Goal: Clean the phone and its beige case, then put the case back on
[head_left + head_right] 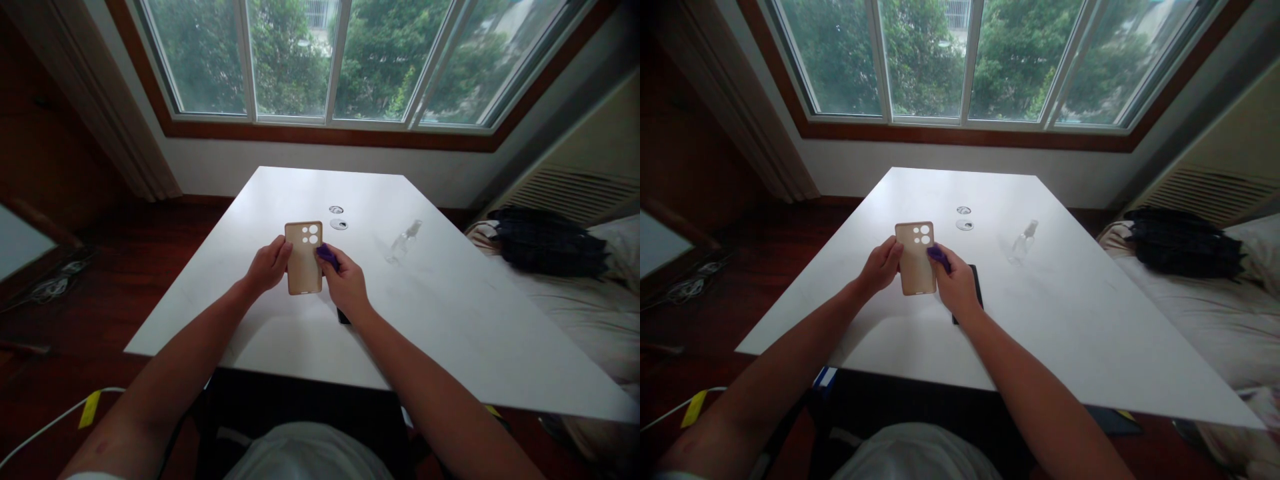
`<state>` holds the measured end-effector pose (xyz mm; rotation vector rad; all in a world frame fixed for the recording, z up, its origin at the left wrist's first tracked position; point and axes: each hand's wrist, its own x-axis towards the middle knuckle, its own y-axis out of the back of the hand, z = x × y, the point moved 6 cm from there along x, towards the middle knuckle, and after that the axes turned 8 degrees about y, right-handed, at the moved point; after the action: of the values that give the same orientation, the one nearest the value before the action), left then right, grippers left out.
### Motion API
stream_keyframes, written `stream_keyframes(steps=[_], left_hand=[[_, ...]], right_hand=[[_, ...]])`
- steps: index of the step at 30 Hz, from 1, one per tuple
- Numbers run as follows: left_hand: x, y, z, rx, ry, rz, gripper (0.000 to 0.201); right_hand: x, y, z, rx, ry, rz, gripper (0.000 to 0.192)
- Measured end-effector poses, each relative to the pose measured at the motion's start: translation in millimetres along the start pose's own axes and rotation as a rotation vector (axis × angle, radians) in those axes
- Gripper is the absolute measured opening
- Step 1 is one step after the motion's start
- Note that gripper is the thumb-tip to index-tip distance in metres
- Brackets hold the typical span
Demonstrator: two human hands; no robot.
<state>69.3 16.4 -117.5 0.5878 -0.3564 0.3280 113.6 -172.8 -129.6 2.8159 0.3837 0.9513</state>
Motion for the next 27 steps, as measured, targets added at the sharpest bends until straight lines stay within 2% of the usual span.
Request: stream_keyframes(steps=[15,24,27], left_hand=[[-0.3,-0.5,1.3,0.006,0.000,-0.019,0.036],[1.1,0.6,0.6,0.064,-0.010,0.008,0.036],[2.4,1.3,-0.1,0.117,-0.005,0.035,0.036]], right_hand=[[-1.0,-0.3,1.1,0.034,-0.016,-0.007,0.042],[0.1,-1.1,2.6,0.037,-0.023,-0.014,0.042],[-0.8,-2.6,1.0,0.034,-0.047,-0.039,0.049]])
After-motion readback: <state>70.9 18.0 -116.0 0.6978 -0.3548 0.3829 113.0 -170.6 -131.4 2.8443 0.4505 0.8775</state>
